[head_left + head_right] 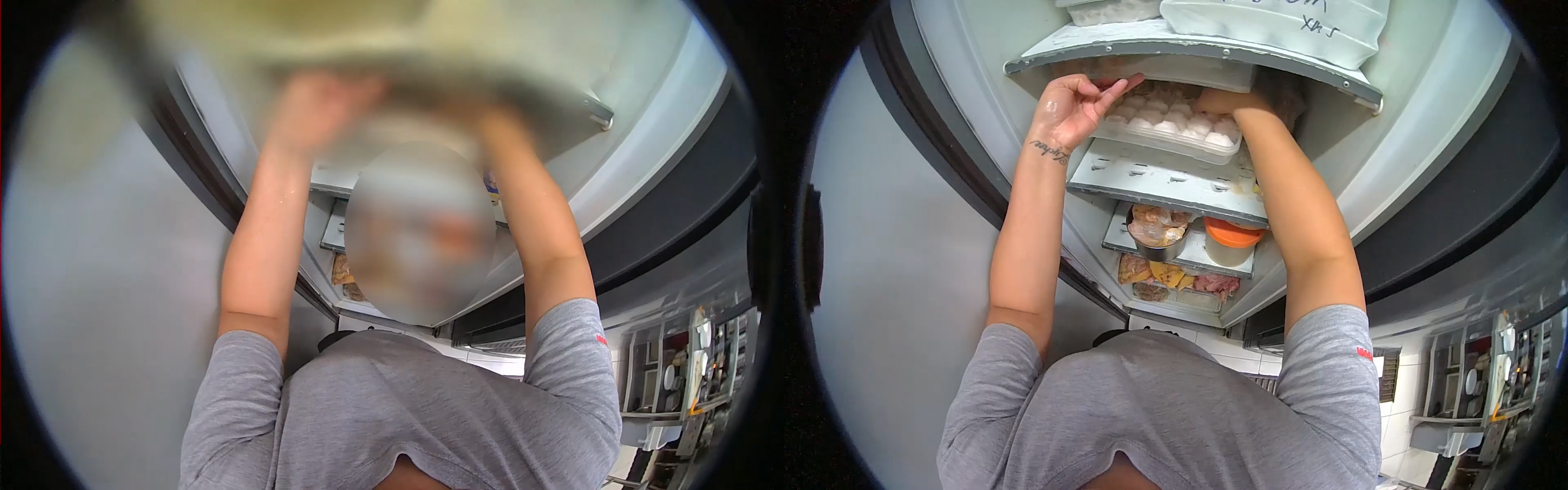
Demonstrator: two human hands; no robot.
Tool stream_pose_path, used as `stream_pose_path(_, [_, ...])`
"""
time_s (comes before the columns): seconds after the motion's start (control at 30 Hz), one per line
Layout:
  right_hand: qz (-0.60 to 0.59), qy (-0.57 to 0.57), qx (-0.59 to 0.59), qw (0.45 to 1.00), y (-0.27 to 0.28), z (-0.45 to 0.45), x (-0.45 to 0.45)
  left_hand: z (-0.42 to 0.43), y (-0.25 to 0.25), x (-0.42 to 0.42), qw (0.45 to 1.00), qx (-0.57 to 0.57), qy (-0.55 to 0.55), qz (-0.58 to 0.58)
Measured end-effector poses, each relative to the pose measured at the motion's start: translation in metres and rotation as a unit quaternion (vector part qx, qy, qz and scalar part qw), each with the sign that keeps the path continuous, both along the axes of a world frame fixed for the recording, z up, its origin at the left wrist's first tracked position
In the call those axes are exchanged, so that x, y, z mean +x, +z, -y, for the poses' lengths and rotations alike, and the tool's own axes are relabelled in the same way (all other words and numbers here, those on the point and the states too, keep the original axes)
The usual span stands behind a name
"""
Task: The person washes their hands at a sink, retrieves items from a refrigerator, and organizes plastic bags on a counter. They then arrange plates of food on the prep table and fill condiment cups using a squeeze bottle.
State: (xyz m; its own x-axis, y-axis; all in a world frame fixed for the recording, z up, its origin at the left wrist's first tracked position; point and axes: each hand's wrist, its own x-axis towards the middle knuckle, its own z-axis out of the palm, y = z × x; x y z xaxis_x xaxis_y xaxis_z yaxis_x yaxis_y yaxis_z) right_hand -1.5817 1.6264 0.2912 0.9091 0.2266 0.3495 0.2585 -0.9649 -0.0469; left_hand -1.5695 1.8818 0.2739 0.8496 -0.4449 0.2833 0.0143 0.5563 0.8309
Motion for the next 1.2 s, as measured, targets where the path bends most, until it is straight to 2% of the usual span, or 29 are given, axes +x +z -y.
stream_pose_path(0.43, [0.03, 0.015, -0.002, 0.999, -0.018, 0.007, -0.015, 0.001, -0.002, 0.008, 1.0, 0.013, 0.023, 0.011])
stream_pose_path(0.6, [0.03, 0.015, 0.0, 0.999, -0.022, 0.003, -0.016, 0.003, 0.003, 0.002, 0.998, -0.043, 0.001, -0.035])
stream_pose_path(0.83, [0.044, 0.025, -0.004, 0.999, -0.027, 0.003, -0.019, 0.001, -0.007, 0.015, 0.997, -0.062, -0.028, -0.023])
stream_pose_path(0.9, [0.051, 0.027, -0.004, 0.998, -0.029, 0.003, -0.019, -0.001, -0.009, 0.02, 0.999, -0.024, -0.035, 0.017])
stream_pose_path(0.97, [0.06, 0.028, -0.004, 0.998, -0.031, 0.004, -0.02, 0.0, -0.009, 0.021, 0.998, -0.039, -0.043, -0.001])
stream_pose_path(1.1, [0.08, 0.041, 0.001, 0.996, -0.029, 0.006, -0.037, -0.001, -0.006, 0.014, 0.999, -0.033, -0.029, 0.006])
stream_pose_path(1.17, [0.153, 0.099, -0.006, 0.983, -0.025, 0.008, -0.068, 0.003, -0.001, 0.006, 0.999, -0.03, -0.028, 0.009])
stream_pose_path(1.2, [0.153, 0.097, -0.006, 0.984, -0.03, 0.01, -0.078, 0.005, -0.001, 0.004, 0.999, -0.029, -0.023, 0.014])
